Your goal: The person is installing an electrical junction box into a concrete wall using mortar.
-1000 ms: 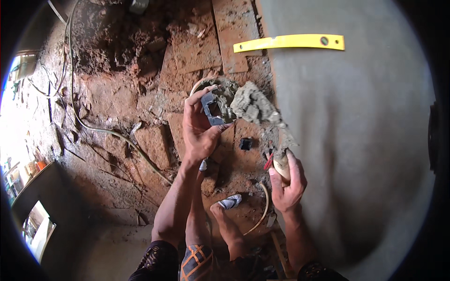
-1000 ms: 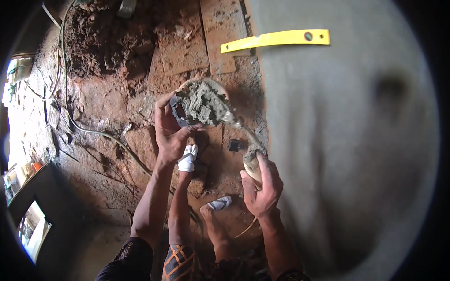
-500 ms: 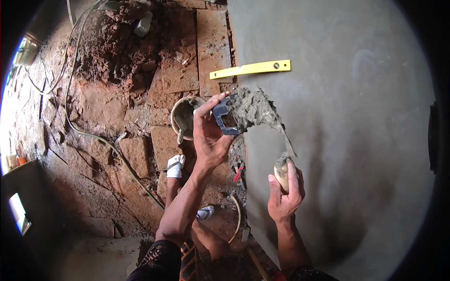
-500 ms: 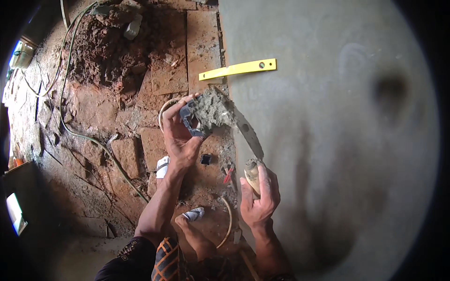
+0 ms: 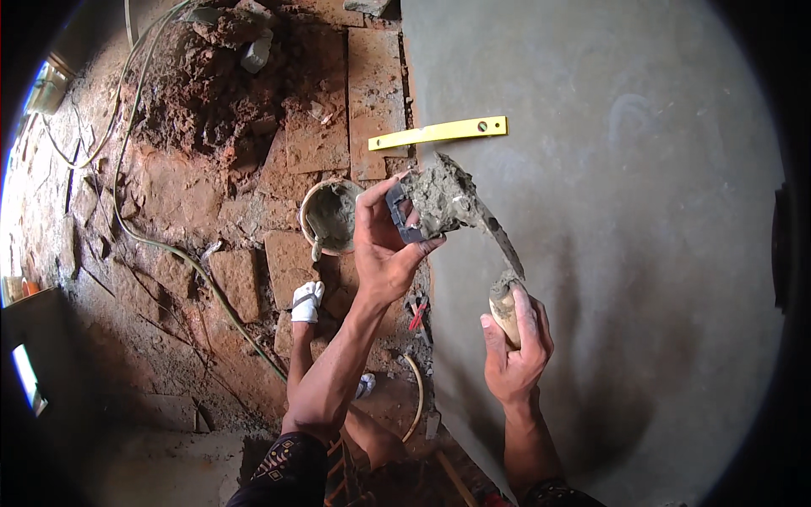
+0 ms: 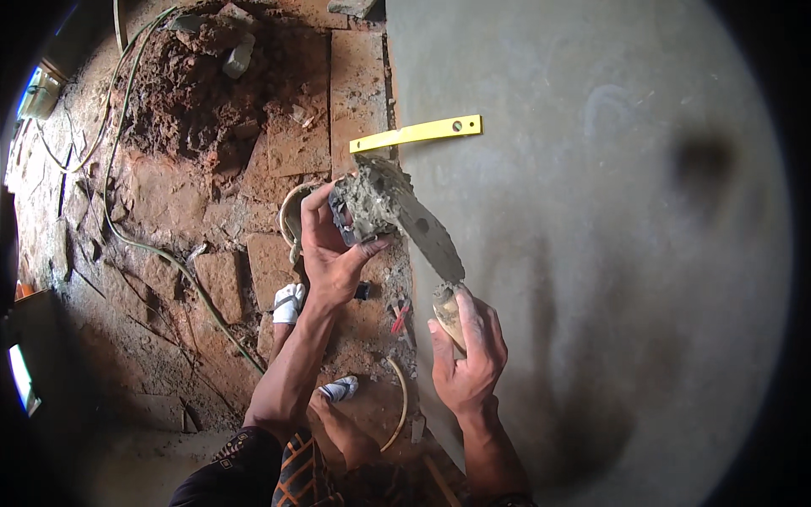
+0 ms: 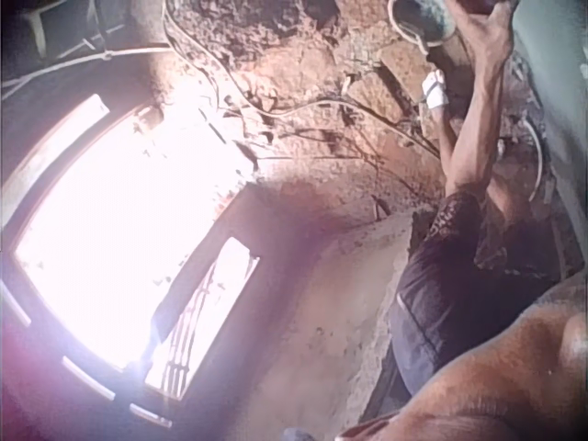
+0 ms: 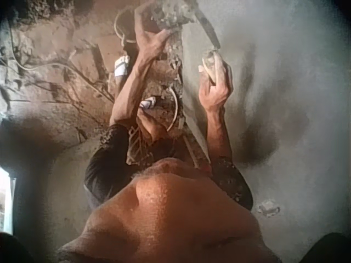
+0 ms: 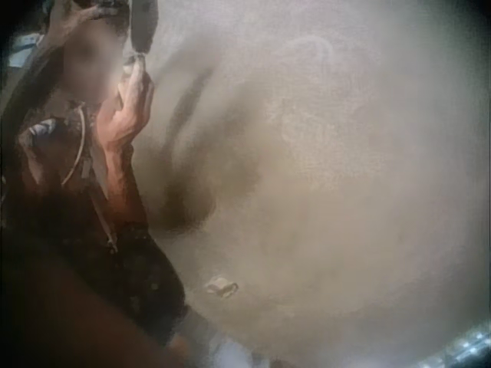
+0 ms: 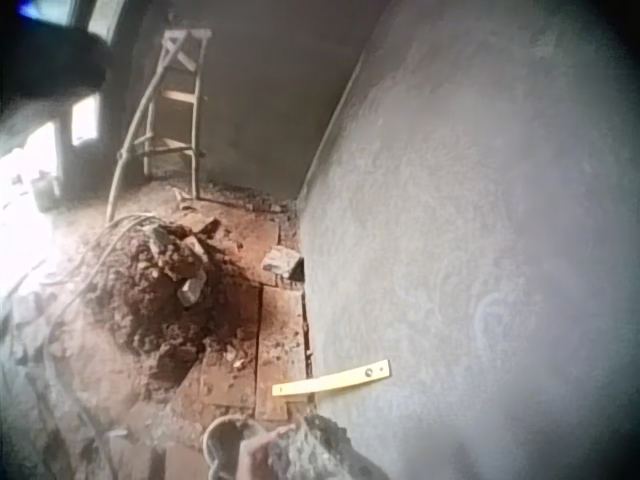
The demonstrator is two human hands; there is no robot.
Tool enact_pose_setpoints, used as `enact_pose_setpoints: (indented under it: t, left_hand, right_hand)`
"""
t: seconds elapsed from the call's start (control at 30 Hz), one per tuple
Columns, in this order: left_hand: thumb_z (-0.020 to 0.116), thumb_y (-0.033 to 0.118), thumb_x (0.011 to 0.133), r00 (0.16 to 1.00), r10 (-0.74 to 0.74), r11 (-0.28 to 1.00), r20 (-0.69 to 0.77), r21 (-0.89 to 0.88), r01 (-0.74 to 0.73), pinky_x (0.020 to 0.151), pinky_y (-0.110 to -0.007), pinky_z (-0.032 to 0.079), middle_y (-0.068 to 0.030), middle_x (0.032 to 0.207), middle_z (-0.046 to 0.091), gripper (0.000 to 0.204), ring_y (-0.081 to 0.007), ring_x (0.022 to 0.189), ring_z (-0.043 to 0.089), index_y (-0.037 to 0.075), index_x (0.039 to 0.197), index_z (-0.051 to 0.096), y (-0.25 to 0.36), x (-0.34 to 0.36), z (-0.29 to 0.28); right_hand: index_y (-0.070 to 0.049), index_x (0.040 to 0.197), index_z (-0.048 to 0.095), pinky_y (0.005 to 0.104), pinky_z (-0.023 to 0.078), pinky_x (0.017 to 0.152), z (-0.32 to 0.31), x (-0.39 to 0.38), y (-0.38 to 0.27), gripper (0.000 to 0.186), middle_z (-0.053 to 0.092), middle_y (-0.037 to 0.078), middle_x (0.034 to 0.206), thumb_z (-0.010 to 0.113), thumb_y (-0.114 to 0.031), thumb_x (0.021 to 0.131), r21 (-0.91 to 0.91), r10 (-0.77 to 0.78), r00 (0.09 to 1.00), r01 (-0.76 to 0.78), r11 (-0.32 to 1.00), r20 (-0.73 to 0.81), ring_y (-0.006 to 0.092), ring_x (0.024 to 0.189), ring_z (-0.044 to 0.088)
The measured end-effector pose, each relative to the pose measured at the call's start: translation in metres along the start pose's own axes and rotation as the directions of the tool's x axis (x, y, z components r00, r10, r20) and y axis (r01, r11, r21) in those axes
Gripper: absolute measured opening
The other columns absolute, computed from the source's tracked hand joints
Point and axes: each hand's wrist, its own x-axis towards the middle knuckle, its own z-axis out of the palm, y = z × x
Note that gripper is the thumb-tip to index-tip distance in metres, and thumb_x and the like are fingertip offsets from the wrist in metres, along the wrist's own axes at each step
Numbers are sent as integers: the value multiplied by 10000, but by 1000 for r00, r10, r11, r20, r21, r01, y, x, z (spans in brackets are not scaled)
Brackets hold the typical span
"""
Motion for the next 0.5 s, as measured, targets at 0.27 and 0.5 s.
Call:
enact_pose_setpoints:
  t: [0.27, 0.5]
  left_hand:
    - [839, -143, 660, 1000, -16, 1000, -8, -4, 16, 982, -303, 463, -83, 1392, 507, 898, -154, 1177, 524, 53, 1432, 423, 6, 9, -8]
    - [910, 4, 716, 994, -106, 994, -15, 0, 106, 1080, -402, 487, -92, 1390, 522, 872, -224, 1276, 536, 57, 1425, 405, 28, 4, -33]
  right_hand:
    - [84, 1258, 617, 424, 547, 780, -3, 7, -11, 427, 683, 209, 1071, 751, -50, 875, 1, -21, 1000, 21, 1000, 11, 355, 906, 669]
    - [85, 1206, 638, 427, 544, 748, 15, -7, -12, 404, 689, 214, 1041, 772, -59, 852, 116, -5, 1000, 5, 993, -4, 366, 857, 655]
